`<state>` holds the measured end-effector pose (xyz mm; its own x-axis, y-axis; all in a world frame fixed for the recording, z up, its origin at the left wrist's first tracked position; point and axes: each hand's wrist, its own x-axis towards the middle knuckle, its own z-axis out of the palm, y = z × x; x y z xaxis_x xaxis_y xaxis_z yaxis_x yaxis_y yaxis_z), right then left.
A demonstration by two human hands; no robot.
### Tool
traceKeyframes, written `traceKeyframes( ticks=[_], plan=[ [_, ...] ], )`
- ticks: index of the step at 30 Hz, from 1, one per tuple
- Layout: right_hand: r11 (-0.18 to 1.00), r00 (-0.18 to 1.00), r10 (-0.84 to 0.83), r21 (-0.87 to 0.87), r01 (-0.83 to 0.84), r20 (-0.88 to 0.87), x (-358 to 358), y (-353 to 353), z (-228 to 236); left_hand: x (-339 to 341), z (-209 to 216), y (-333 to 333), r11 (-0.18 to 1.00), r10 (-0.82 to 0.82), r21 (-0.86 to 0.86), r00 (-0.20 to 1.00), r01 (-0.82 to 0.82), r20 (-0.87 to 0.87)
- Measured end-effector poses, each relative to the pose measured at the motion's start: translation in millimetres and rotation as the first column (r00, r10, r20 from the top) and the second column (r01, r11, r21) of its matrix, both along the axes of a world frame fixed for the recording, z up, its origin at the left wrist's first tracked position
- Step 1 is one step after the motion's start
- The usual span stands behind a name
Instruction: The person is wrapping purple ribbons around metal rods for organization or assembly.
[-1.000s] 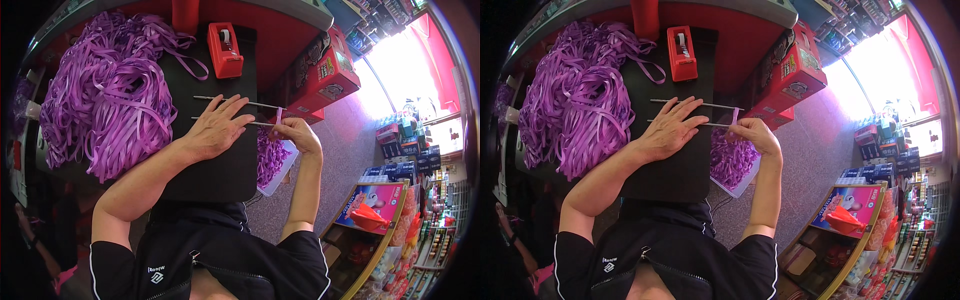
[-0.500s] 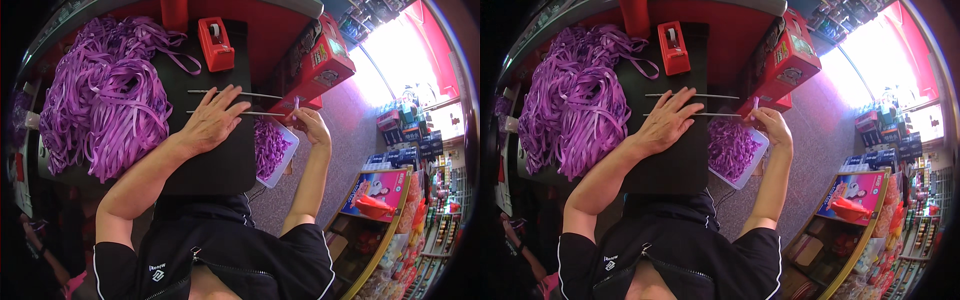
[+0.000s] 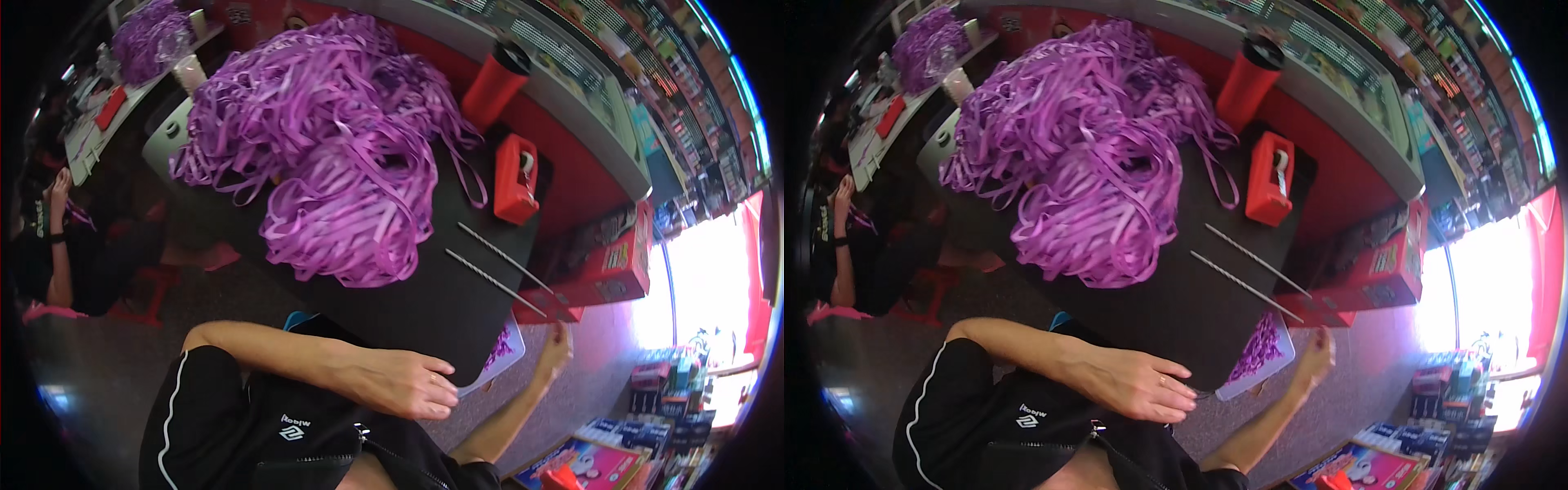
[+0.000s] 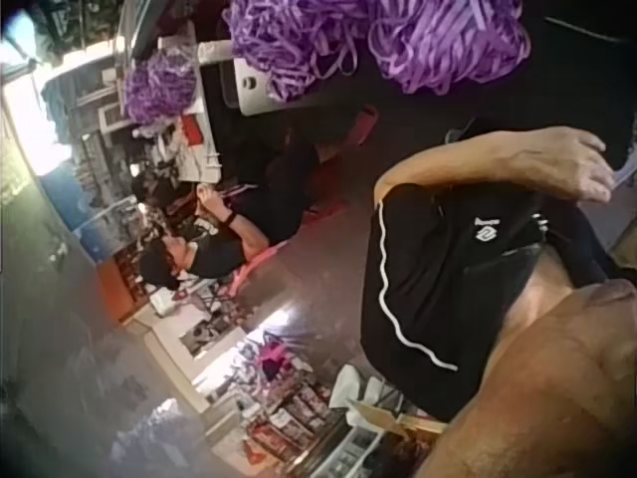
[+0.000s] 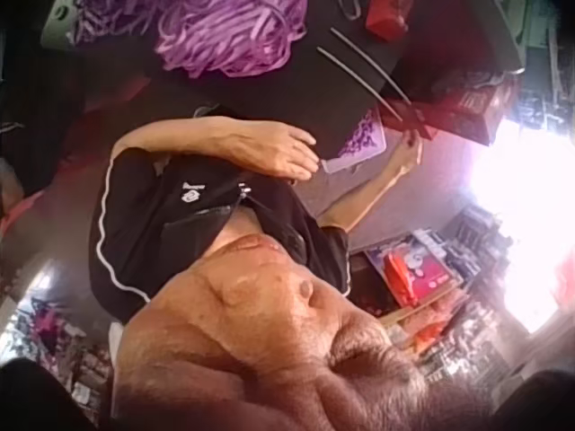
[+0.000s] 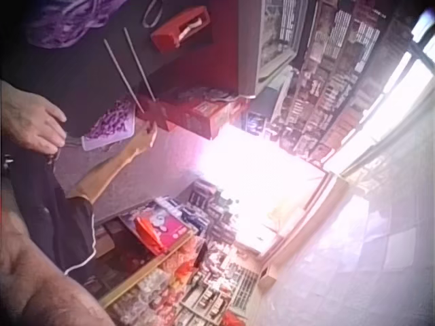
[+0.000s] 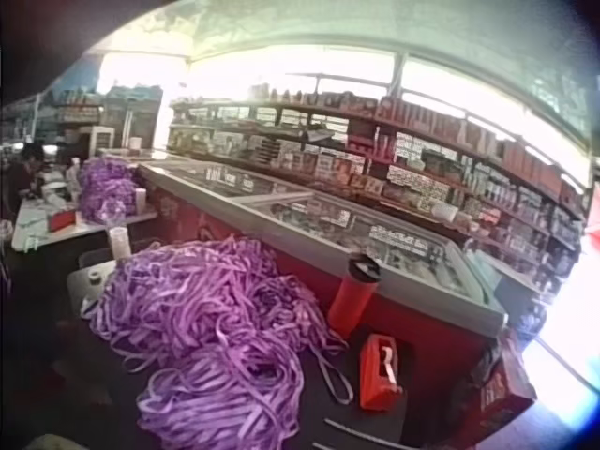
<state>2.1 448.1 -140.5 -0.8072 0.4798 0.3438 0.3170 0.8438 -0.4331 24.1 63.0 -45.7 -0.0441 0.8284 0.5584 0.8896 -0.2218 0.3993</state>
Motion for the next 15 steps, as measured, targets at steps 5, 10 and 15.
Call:
traceKeyframes(
  ticks=[5,10,15],
  plan=[
    [0.851,0.875,0.227,-0.351,-0.392,-0.427,-34.0,-87.1,130.5,1.8,-14.3,-68.0,0.888,0.356,0.230,0.912,-0.397,0.202],
    [0.583,0.571,0.779,-0.035,-0.812,-0.260,-82.4,-218.0,193.1,18.7,-39.6,-111.8,0.608,0.719,0.367,0.685,-0.704,0.121],
    [0.341,0.341,0.939,-0.008,-0.940,-0.052,-150.1,-310.2,202.5,41.7,-71.4,-145.8,0.486,0.845,0.308,0.530,-0.818,0.074]
  ],
)
